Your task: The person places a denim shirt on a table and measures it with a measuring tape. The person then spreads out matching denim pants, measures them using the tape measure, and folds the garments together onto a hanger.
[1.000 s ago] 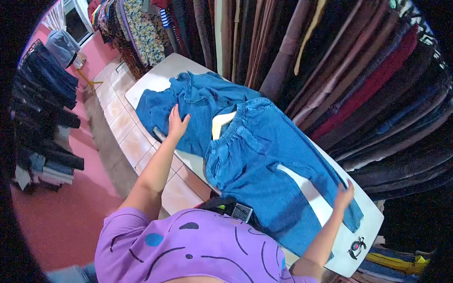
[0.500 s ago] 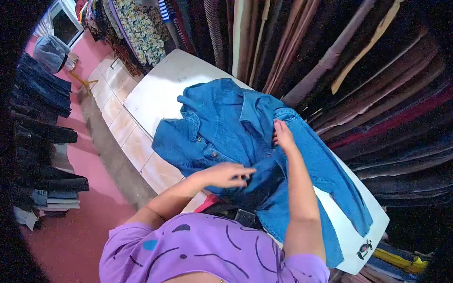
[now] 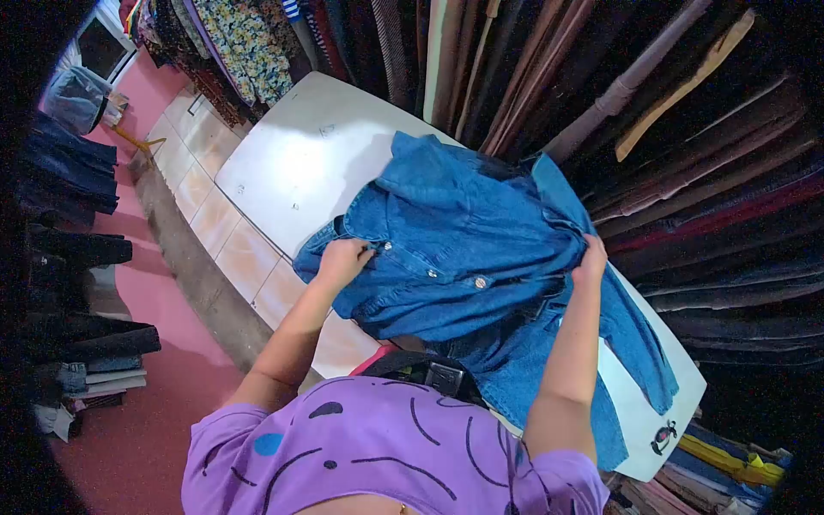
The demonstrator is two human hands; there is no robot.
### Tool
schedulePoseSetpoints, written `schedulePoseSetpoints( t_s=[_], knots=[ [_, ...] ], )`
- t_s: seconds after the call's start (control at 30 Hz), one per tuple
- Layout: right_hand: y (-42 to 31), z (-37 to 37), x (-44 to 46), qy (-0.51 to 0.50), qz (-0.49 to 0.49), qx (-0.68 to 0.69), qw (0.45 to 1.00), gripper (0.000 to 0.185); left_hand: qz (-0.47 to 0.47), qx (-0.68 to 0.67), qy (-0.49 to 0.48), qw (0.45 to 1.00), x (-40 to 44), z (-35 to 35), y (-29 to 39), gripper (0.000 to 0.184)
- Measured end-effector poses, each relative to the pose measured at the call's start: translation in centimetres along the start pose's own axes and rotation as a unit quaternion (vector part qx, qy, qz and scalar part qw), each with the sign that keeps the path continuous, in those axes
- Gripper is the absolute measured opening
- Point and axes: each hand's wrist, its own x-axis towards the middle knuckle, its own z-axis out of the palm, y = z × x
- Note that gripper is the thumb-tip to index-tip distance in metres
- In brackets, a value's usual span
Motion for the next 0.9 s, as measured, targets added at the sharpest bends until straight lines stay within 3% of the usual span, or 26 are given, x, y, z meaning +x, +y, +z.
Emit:
schedulePoseSetpoints(
  t_s=[0.03, 0.07, 0.1, 0.13, 0.17, 0.23, 0.27, 0.37, 0.4, 0.43, 0.5, 0.57, 0.6, 0.67, 0.73, 0.8, 0.9],
  knots=[
    [-1.0, -0.3, -1.4, -0.013, -0.064, 0.039, 0.997, 0.035, 0.094, -0.044, 0.035, 0.994, 0.0, 0.3, 0.2, 0.028],
    [-2.0, 0.0, -3.0, -0.036, -0.107, 0.083, 0.990, 0.036, 0.092, -0.046, 0.036, 0.994, 0.0, -0.1, 1.0, 0.028],
    [-2.6, 0.2, -4.1, -0.044, -0.122, 0.083, 0.988, 0.035, 0.193, -0.088, 0.079, 0.974, -0.2, -0.8, 2.1, 0.025],
    [-2.3, -0.7, -3.2, -0.056, -0.056, 0.059, 0.995, 0.034, 0.290, -0.128, 0.120, 0.941, -0.6, -1.2, 2.7, 0.023],
    [-1.5, -1.5, -2.2, -0.065, 0.011, 0.036, 0.997, 0.033, 0.289, -0.130, 0.116, 0.941, -1.0, -0.8, 2.7, 0.023],
    [0.0, -1.8, -1.4, -0.002, 0.161, -0.026, 0.987, 0.035, 0.055, -0.282, -0.106, 0.952, -0.8, 0.5, 2.6, 0.025],
    [0.4, -2.0, -1.3, -0.016, 0.167, -0.015, 0.986, 0.040, -0.027, -0.206, -0.196, 0.958, 0.1, 1.7, 1.8, 0.027],
    [-0.6, -1.0, -2.5, -0.084, 0.165, 0.028, 0.982, 0.041, 0.039, -0.172, -0.253, 0.951, 1.6, 4.3, 0.9, 0.024],
    [-0.5, -0.9, -2.4, -0.098, 0.201, -0.012, 0.975, 0.041, 0.077, -0.224, -0.169, 0.957, 1.9, 4.5, 1.7, 0.022],
    [-0.5, -0.9, -2.3, -0.095, 0.202, -0.010, 0.975, 0.041, 0.078, -0.223, -0.172, 0.956, 2.7, 4.4, 2.3, 0.022],
    [-0.9, -0.7, -2.0, -0.118, 0.118, -0.098, 0.981, 0.041, 0.029, -0.167, -0.136, 0.976, 5.0, 3.9, 3.3, 0.022],
    [-4.0, 0.2, -3.5, -0.114, 0.109, 0.079, 0.984, 0.038, 0.034, -0.149, -0.096, 0.984, 5.7, 4.3, 4.4, 0.023],
    [-4.7, 0.3, -3.7, -0.104, 0.089, 0.108, 0.985, 0.038, 0.033, -0.133, -0.055, 0.989, 6.0, 4.3, 4.9, 0.023],
    [-4.8, 0.2, -3.5, -0.089, 0.068, 0.139, 0.984, 0.038, 0.053, -0.109, -0.068, 0.990, 6.4, 4.2, 5.8, 0.025],
    [-3.4, 0.0, -2.5, -0.082, 0.112, 0.017, 0.990, 0.038, 0.074, -0.085, -0.086, 0.990, 6.9, 4.8, 5.8, 0.026],
    [-2.4, 0.1, -2.3, -0.093, 0.155, -0.033, 0.983, 0.037, 0.189, -0.014, -0.001, 0.982, 8.6, 6.0, 5.4, 0.029],
    [-2.5, 1.2, -2.2, -0.119, 0.133, -0.027, 0.984, 0.037, 0.172, 0.024, -0.002, 0.985, 9.4, 6.5, 5.9, 0.033]
  ],
)
